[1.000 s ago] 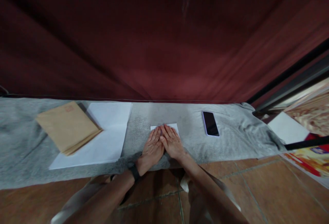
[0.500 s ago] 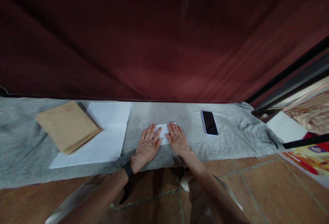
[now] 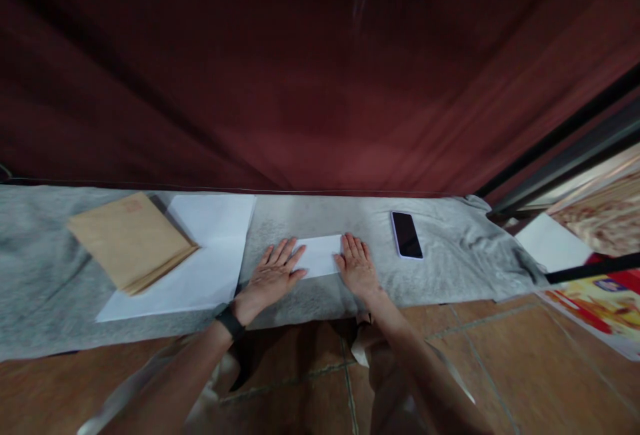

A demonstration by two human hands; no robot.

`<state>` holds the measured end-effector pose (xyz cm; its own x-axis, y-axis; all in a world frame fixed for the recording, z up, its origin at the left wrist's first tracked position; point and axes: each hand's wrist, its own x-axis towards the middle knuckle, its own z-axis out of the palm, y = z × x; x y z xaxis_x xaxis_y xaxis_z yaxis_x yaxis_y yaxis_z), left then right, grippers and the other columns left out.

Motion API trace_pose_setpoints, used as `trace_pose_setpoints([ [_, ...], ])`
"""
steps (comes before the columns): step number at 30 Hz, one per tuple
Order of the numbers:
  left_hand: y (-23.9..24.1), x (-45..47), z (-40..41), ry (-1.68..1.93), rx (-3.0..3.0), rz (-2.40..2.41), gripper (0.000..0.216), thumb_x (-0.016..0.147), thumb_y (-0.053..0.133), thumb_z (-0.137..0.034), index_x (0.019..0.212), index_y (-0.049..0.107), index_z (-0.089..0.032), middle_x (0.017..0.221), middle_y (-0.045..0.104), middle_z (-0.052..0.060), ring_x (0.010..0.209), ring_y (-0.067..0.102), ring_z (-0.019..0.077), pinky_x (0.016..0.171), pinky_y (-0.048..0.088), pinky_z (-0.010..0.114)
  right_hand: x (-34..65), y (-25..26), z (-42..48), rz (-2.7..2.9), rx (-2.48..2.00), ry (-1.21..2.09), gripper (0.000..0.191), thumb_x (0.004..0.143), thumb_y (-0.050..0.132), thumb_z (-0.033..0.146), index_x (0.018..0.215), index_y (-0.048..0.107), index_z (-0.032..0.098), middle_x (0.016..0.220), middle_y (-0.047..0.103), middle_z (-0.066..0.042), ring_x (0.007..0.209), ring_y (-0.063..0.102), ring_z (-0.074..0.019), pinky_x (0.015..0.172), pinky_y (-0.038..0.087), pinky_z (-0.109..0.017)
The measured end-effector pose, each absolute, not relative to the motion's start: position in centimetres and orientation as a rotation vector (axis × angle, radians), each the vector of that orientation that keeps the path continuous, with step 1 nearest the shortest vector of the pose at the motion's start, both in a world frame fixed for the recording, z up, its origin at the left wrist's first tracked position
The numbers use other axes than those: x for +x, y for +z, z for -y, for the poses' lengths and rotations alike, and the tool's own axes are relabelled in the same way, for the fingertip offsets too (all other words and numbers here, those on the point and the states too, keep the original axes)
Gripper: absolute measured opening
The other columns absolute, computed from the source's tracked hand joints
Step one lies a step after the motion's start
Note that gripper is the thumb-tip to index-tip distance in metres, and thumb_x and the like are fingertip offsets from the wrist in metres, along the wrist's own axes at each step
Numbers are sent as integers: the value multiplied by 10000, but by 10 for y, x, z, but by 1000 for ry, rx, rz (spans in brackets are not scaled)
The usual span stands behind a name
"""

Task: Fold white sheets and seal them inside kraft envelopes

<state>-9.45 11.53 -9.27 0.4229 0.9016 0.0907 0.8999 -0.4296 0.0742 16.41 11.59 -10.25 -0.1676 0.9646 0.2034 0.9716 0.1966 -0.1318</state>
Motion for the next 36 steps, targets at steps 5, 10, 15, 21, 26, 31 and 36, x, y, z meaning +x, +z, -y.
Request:
trace_pose_setpoints([
  [5,-94,-105,-118,165,2629,-1664,581,1019,388,-534,1553,411,-305,1636,363,63,1533,289,277,1226,244,515,174,-100,-115,2230,-1884,-41,546,1068,322,379,1558,395,149,1614,396,-131,1475,372,-289,1200,266,-483],
  [10,-92,-105,-119,167,2626,-1681,573,1022,398,-487,1553,411,-273,1634,369,81,1529,299,286,1225,245,523,177,-91,-117,2139,-1895,5,485,1039,399,347,1476,509,168,1538,493,-149,1396,437,-296,1145,332,-478],
  [15,-87,-94,-126,232,2589,-1678,580,1000,468,-442,1527,447,-201,1616,396,133,1506,344,302,1217,295,493,168,-79,-119,2004,-1956,93,333,988,516,307,1251,655,158,1215,660,-149,1127,565,-292,999,437,-412],
  [21,-83,-80,-128,220,2605,-1662,562,1004,483,-397,1513,452,-161,1587,434,161,1490,366,325,1209,305,524,156,-73,-121,1986,-2024,126,264,975,567,307,1161,645,136,1090,687,-141,1069,605,-274,944,459,-364],
  [26,-79,-76,-132,249,2602,-1671,574,997,512,-406,1510,445,-157,1549,480,164,1435,434,322,1181,344,473,155,-68,-127,1919,-2108,234,218,968,609,328,1081,652,148,999,733,-112,988,680,-243,864,481,-309],
  [31,-66,-71,-139,246,2497,-1697,657,957,600,-407,1536,398,-171,1481,532,165,1328,515,318,1107,404,443,155,-62,-131,1857,-2145,337,190,960,616,319,1043,668,156,986,747,-111,974,700,-239,830,481,-298],
  [36,-52,-65,-145,192,2381,-1727,735,875,719,-378,1510,434,-140,1431,549,172,1286,507,349,1083,405,448,156,-66,-135,1832,-2113,406,172,902,654,294,1008,664,159,1028,722,-128,1035,665,-264,891,476,-328],
])
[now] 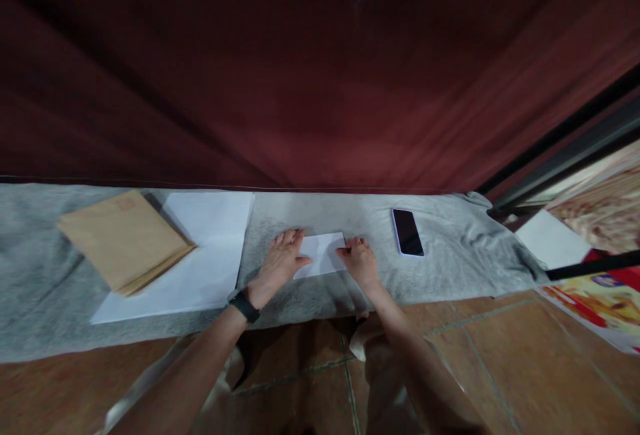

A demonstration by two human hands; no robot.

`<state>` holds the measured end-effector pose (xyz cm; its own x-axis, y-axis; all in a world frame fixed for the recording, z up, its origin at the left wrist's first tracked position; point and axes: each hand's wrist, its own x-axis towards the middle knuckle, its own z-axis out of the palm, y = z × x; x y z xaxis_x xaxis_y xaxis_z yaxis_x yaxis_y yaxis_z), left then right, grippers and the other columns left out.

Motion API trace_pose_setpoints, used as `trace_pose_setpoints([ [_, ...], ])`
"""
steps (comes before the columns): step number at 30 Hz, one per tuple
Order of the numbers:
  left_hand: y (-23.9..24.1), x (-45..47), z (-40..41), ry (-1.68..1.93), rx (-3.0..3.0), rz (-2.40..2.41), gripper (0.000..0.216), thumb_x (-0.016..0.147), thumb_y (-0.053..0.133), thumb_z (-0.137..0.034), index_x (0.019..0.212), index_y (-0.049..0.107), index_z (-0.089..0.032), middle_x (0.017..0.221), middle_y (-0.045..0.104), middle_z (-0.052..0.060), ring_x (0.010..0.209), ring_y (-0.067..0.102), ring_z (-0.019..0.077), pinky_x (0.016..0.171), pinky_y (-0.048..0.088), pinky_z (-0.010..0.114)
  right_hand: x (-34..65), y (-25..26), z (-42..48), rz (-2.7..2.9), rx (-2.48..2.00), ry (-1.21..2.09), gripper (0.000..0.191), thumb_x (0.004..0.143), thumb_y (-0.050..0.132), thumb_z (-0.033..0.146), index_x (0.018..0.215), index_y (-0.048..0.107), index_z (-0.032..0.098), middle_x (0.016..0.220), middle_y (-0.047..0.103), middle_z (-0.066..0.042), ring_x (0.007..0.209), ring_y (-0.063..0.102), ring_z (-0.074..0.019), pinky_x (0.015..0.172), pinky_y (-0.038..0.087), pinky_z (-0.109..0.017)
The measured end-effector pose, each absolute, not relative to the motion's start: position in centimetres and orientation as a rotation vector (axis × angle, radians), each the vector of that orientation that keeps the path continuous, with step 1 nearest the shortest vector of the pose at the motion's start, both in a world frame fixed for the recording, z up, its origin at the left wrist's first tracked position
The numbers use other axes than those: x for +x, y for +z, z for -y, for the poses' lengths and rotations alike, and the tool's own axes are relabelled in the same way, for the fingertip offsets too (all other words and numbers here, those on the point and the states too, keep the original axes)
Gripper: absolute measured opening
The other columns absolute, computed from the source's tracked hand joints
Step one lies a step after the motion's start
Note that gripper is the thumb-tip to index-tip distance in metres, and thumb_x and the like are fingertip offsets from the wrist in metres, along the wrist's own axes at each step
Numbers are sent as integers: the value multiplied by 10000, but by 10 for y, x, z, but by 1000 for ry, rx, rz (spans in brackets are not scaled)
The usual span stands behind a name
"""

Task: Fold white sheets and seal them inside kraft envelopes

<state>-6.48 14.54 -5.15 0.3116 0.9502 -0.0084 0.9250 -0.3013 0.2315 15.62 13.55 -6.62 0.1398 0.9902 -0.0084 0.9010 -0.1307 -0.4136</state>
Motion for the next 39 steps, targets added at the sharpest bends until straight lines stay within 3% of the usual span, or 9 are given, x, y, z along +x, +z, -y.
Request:
trace_pose_setpoints([
  [3,-50,-64,-149,221,2328,-1737,718,839,756,-365,1467,492,-140,1372,573,169,1238,522,350,1054,424,439,157,-73,-139,1778,-2024,428,117,857,661,235,952,643,169,1024,704,-123,1041,641,-266,917,469,-335],
  [6,-53,-66,-153,322,2305,-1731,623,821,766,-324,1386,575,-145,1281,600,159,1177,548,330,1039,432,422,158,-78,-143,1636,-1907,586,68,826,650,229,869,602,208,910,685,-65,888,639,-230,824,471,-325],
  [10,-58,-70,-158,521,2196,-1671,299,792,750,-241,1081,714,-175,1102,631,109,1077,585,279,981,455,378,160,-79,-150,1417,-1718,834,155,760,676,268,736,524,244,697,591,29,702,579,-182,690,424,-299],
  [15,-55,-71,-163,683,1843,-1575,32,777,664,-226,772,647,-199,822,642,31,799,596,208,743,449,315,160,-76,-160,1130,-1477,1042,251,653,762,328,654,526,241,592,513,63,613,505,-147,635,388,-284],
  [18,-53,-69,-163,743,1621,-1470,79,761,624,-269,714,604,-209,664,603,-18,650,545,171,612,383,274,162,-71,-161,959,-1383,1147,287,608,810,380,672,577,225,596,548,49,612,515,-145,612,401,-278],
  [22,-52,-65,-161,906,1384,-1374,136,732,617,-332,694,581,-207,623,584,-30,622,536,157,572,365,253,163,-62,-156,794,-1324,1287,339,655,809,464,791,620,218,749,689,-18,690,638,-191,609,486,-297],
  [27,-53,-57,-155,1039,1085,-1323,231,691,681,-410,738,587,-205,659,601,-23,658,585,172,589,436,262,155,-60,-150,571,-1152,1549,271,662,824,322,839,652,211,833,753,-47,733,707,-188,681,569,-308],
  [31,-53,-52,-152,1030,919,-1263,330,623,761,-448,788,621,-199,729,652,-2,713,627,195,613,494,288,148,-63,-150,533,-1192,1573,228,653,808,278,815,666,203,770,747,-36,641,680,-165,601,535,-270],
  [39,-40,-54,-156,1019,810,-1122,480,584,867,-475,927,693,-188,905,734,51,854,672,218,747,498,306,157,-59,-155,816,-1397,1453,251,651,804,397,764,696,202,637,692,17,589,611,-145,557,442,-243],
])
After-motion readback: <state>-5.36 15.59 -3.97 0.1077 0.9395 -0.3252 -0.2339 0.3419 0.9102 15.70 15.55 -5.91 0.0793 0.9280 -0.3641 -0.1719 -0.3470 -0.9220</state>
